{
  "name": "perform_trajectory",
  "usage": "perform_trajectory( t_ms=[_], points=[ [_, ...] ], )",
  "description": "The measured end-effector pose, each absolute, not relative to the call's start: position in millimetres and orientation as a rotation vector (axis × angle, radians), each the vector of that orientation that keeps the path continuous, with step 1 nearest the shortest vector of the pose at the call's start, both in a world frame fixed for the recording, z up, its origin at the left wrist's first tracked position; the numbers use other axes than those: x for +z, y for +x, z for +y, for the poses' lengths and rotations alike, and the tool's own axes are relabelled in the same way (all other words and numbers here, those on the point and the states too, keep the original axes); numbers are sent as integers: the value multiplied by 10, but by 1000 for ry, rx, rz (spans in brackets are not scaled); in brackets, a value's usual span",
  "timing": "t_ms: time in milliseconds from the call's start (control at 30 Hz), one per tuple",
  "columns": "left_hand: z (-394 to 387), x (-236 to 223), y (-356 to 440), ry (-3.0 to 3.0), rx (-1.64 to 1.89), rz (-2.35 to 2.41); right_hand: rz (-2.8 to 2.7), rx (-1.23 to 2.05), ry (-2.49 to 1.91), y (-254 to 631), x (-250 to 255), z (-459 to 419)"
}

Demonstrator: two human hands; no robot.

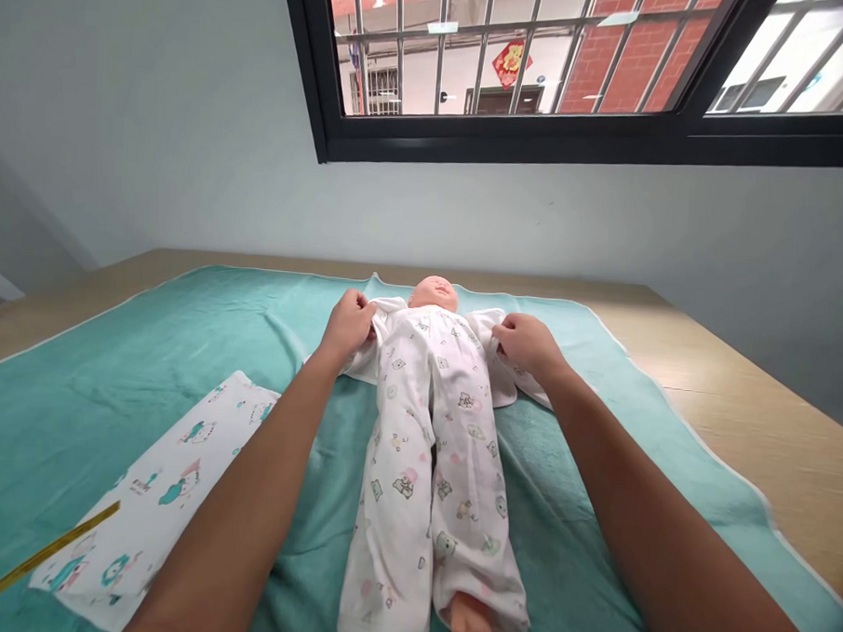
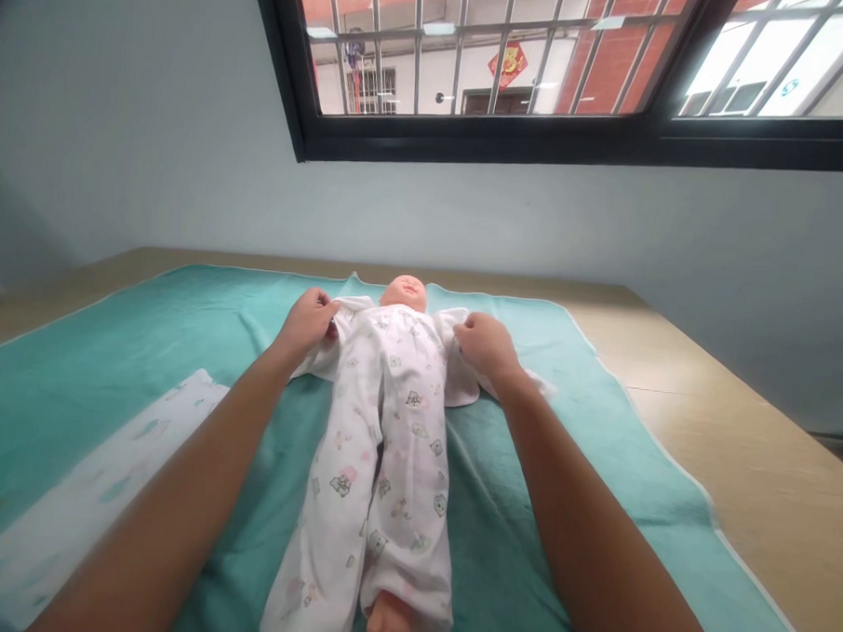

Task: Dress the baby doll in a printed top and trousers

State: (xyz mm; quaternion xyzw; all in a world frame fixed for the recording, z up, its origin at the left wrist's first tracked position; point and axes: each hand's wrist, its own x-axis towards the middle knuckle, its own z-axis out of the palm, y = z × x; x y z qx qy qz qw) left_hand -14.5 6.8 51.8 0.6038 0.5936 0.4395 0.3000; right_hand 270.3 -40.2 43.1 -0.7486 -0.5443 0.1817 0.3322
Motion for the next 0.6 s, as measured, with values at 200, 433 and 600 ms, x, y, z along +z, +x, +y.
perform_trajectory(
  t_ms=[200, 433, 600],
  points=[
    [20, 597, -194, 1657, 1021, 1558, -1184, 686, -1759, 2886, 356, -314],
    [-52, 731, -338, 2154, 225, 1922, -1838, 717, -2065, 2816, 566, -468],
    [-83, 679, -305, 2245, 121, 1813, -2082, 554, -2197, 2700, 576, -574]
  ],
)
